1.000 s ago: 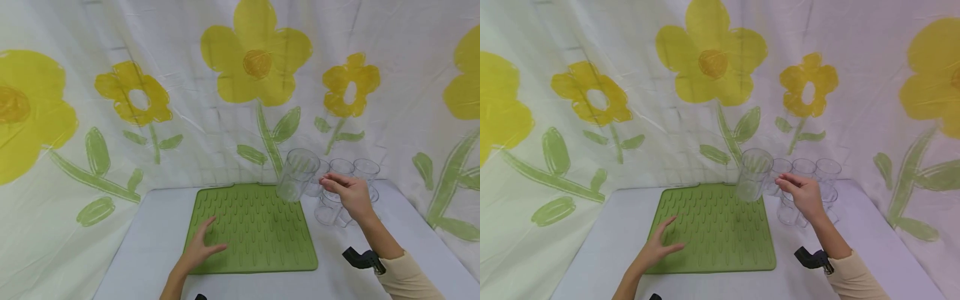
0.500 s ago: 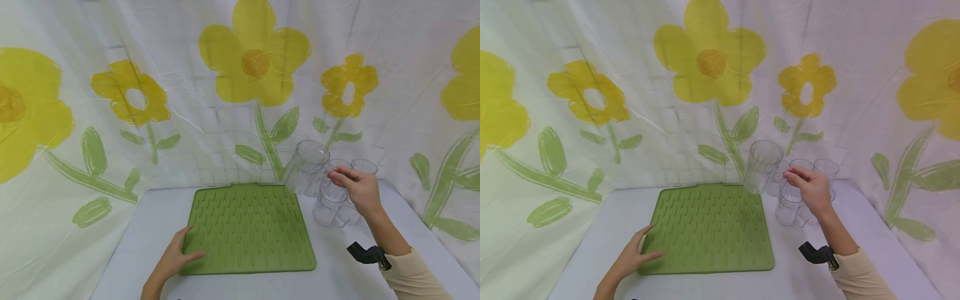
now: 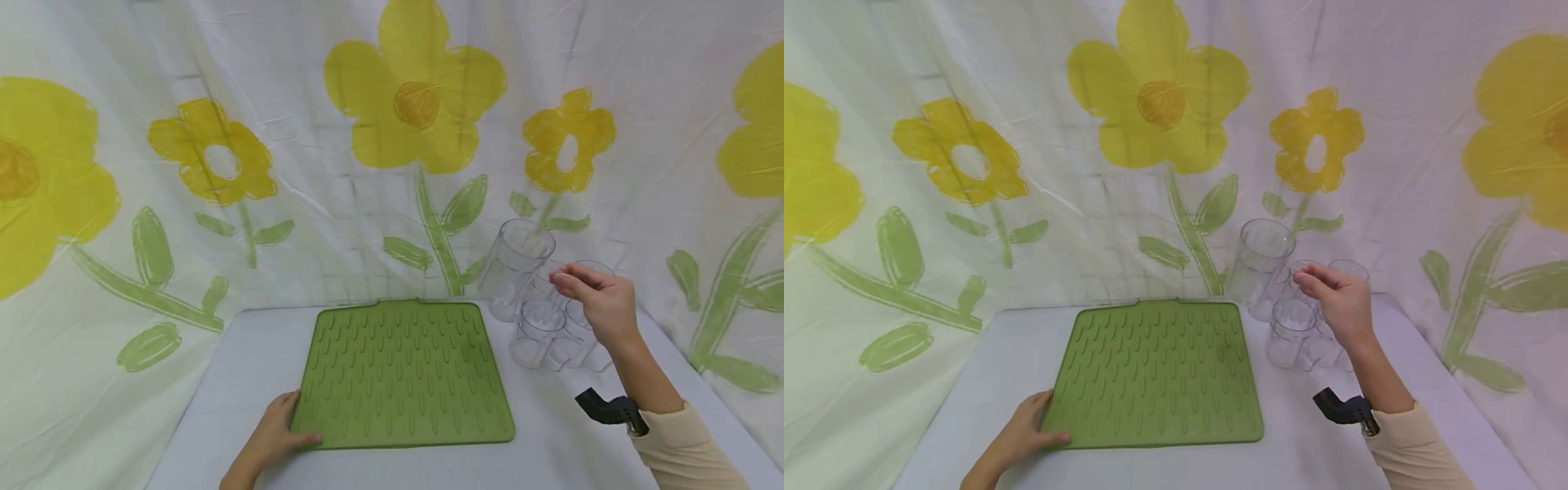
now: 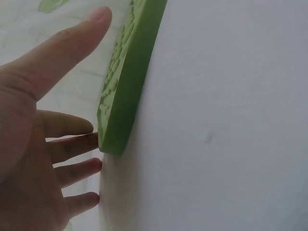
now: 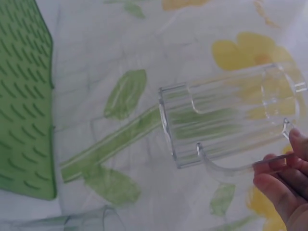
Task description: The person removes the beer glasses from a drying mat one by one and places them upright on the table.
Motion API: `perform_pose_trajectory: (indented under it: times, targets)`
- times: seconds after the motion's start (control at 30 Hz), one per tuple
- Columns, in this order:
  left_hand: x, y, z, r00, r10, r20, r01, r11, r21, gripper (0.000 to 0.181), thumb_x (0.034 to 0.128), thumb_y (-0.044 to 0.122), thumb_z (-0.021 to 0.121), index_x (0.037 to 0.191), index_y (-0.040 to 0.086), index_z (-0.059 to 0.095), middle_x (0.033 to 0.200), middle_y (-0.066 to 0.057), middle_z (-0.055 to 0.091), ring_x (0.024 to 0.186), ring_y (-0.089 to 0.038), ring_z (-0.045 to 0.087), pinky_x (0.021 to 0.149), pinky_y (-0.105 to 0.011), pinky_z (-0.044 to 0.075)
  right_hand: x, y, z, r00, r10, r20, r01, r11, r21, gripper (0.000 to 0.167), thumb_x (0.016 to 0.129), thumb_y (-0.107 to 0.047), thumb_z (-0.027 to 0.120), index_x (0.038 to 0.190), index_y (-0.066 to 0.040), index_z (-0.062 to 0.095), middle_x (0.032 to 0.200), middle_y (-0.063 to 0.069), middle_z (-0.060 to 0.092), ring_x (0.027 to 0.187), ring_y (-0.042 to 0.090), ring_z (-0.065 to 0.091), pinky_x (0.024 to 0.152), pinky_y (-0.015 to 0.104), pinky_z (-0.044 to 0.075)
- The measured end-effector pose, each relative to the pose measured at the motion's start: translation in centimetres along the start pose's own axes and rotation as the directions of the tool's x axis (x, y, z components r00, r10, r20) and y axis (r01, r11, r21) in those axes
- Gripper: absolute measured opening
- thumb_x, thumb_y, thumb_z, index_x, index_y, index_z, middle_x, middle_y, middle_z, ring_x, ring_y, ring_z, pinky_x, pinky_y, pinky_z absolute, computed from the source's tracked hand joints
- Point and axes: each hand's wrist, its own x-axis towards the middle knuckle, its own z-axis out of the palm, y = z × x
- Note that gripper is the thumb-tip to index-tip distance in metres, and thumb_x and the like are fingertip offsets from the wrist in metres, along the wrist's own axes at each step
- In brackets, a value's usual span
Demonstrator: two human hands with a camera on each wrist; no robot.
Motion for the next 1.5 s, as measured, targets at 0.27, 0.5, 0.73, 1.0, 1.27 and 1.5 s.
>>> perform_pose_trajectory:
  times: [0.27, 0.5, 0.73, 1.0, 1.27, 1.5]
  targets:
    - [-0.3, 0.1, 0.4, 0.999, -0.043, 0.011, 0.043, 0.999, -0.017, 0.111, 0.0615, 0.040, 0.090, 0.140, -0.017, 0.036, 0.140, -0.037, 0.042, 0.131, -0.054, 0.039, 0.110, -0.062, 0.035, 0.4, -0.3, -0.8, 0.999, 0.010, -0.045, -0.010, 1.000, -0.012, 0.012, 0.085, 0.001, 0.071, 0.092, -0.008, 0.076, 0.082, -0.011, 0.076, 0.075, 0.001, 0.073, 0.067, 0.013, 0.057]
    - [-0.6, 0.0, 0.5, 0.997, -0.072, 0.041, 0.074, 0.997, -0.034, 0.115, 0.0591, 0.038, 0.092, 0.142, -0.016, 0.034, 0.144, -0.034, 0.039, 0.134, -0.053, 0.036, 0.111, -0.063, 0.033, 0.9, -0.6, -2.2, 0.998, 0.002, -0.069, -0.001, 1.000, 0.019, 0.015, 0.086, 0.003, 0.069, 0.090, -0.010, 0.075, 0.080, -0.009, 0.076, 0.073, 0.002, 0.073, 0.067, 0.012, 0.057]
    - [-0.7, 0.0, 0.4, 0.996, -0.076, 0.046, 0.078, 0.996, -0.049, 0.116, 0.0587, 0.037, 0.092, 0.143, -0.015, 0.032, 0.145, -0.032, 0.038, 0.135, -0.052, 0.035, 0.112, -0.062, 0.033, 1.5, -0.6, -3.5, 0.996, 0.030, -0.084, -0.029, 1.000, 0.007, 0.017, 0.086, 0.002, 0.069, 0.090, -0.013, 0.075, 0.080, -0.011, 0.076, 0.072, 0.000, 0.072, 0.066, 0.011, 0.056]
    - [-0.6, 0.0, 0.5, 0.996, -0.080, 0.039, 0.082, 0.996, -0.047, 0.117, 0.0578, 0.038, 0.092, 0.143, -0.015, 0.033, 0.145, -0.031, 0.039, 0.135, -0.051, 0.035, 0.111, -0.062, 0.033, 2.3, -1.2, -5.1, 0.993, 0.017, -0.117, -0.019, 1.000, -0.016, 0.019, 0.087, 0.003, 0.068, 0.088, -0.015, 0.075, 0.078, -0.012, 0.076, 0.070, -0.001, 0.072, 0.065, 0.009, 0.056]
    - [-0.6, -0.1, 0.5, 0.998, -0.063, 0.029, 0.065, 0.996, -0.059, 0.116, 0.0581, 0.037, 0.092, 0.144, -0.014, 0.033, 0.145, -0.031, 0.038, 0.135, -0.051, 0.034, 0.111, -0.062, 0.033, 2.3, -2.1, -6.7, 0.983, 0.055, -0.176, -0.068, 0.996, -0.064, 0.017, 0.085, -0.001, 0.071, 0.086, -0.017, 0.075, 0.076, -0.014, 0.075, 0.068, -0.002, 0.071, 0.064, 0.009, 0.055]
    - [-0.6, -0.1, 0.5, 0.998, -0.064, 0.025, 0.065, 0.996, -0.065, 0.115, 0.0582, 0.036, 0.092, 0.145, -0.012, 0.033, 0.145, -0.029, 0.040, 0.135, -0.050, 0.036, 0.111, -0.062, 0.033, 2.0, -2.1, -8.3, 0.963, 0.088, -0.255, -0.117, 0.988, -0.102, 0.021, 0.087, -0.003, 0.069, 0.086, -0.023, 0.073, 0.075, -0.019, 0.073, 0.067, -0.006, 0.069, 0.062, 0.006, 0.054]
